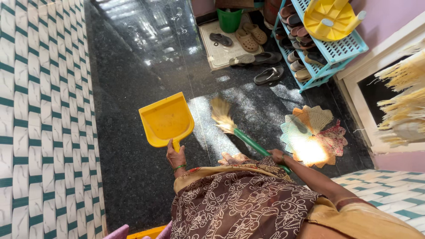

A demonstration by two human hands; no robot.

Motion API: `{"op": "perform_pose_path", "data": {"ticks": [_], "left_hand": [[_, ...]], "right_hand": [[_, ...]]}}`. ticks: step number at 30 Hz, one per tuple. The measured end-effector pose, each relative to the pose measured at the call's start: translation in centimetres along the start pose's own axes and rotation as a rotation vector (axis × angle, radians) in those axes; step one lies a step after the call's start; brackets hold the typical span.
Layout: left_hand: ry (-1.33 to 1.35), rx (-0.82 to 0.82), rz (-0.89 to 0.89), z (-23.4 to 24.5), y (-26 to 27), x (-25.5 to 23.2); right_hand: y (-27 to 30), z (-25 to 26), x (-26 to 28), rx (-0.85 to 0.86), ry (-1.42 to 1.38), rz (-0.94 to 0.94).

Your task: The person sweeps a dark polished floor with a long-handled broom while holding a yellow dustpan in the other hand.

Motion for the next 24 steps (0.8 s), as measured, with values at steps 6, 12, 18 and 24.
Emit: {"op": "perform_pose_path", "data": {"ticks": [6, 12, 18, 24], "left_hand": [[0.003, -0.036, 0.000, 1.2, 0.4, 0.4], [0.001, -0.065, 0.027, 2.4, 0.7, 0.9], [0.020, -0.079, 0.031, 2.5, 0.7, 0.5], [-0.006, -0.069, 0.033, 2.4, 0.5, 0.2]], "right_hand": [[5.0, 2.2, 2.1, -0.031, 0.007, 0.072], [9.8, 7.3, -4.4, -0.103, 0.180, 0.170], [11.8, 12.8, -8.1, -0.180, 0.806, -0.008], [9.6, 14.2, -5.0, -0.319, 0.806, -0.029]]}}
Point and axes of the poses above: each hand's wrist, its own y-axis away from the middle knuckle, its own z-axis out of the back of the hand, x = y × z, the point moved 7 cm from there along -y, towards the middle knuckle, and after that the axes turned 14 degrees about -z, right-handed, at the moved point
